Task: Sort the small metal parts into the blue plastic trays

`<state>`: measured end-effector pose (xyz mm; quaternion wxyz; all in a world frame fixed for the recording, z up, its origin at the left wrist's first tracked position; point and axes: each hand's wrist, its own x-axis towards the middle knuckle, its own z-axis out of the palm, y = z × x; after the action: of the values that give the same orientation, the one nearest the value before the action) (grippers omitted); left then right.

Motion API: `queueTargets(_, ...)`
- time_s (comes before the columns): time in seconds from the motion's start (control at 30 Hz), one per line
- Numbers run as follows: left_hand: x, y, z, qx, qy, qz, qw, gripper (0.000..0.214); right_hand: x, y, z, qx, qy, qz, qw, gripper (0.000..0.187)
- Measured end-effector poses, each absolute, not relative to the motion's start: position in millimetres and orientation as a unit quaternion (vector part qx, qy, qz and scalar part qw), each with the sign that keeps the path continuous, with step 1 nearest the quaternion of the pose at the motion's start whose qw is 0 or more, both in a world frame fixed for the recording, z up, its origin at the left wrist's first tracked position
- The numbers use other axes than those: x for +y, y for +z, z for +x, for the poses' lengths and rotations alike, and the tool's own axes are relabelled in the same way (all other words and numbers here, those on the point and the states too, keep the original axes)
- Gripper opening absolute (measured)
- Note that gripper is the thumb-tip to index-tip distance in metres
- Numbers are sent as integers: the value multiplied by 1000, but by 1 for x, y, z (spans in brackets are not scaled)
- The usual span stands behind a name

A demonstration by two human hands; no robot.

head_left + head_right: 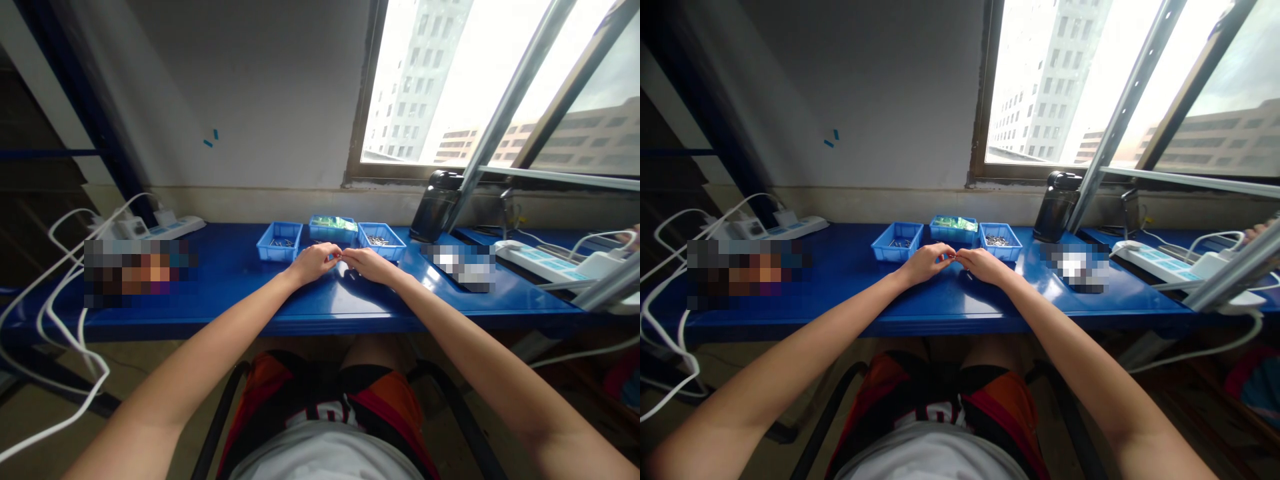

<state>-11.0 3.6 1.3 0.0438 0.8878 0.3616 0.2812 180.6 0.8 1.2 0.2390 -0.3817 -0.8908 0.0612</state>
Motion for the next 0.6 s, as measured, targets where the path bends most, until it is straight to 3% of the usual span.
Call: queueTargets(0.6, 2, 2, -12, 436, 234, 869, 2, 19, 3, -2, 182, -878, 20, -417, 235, 25)
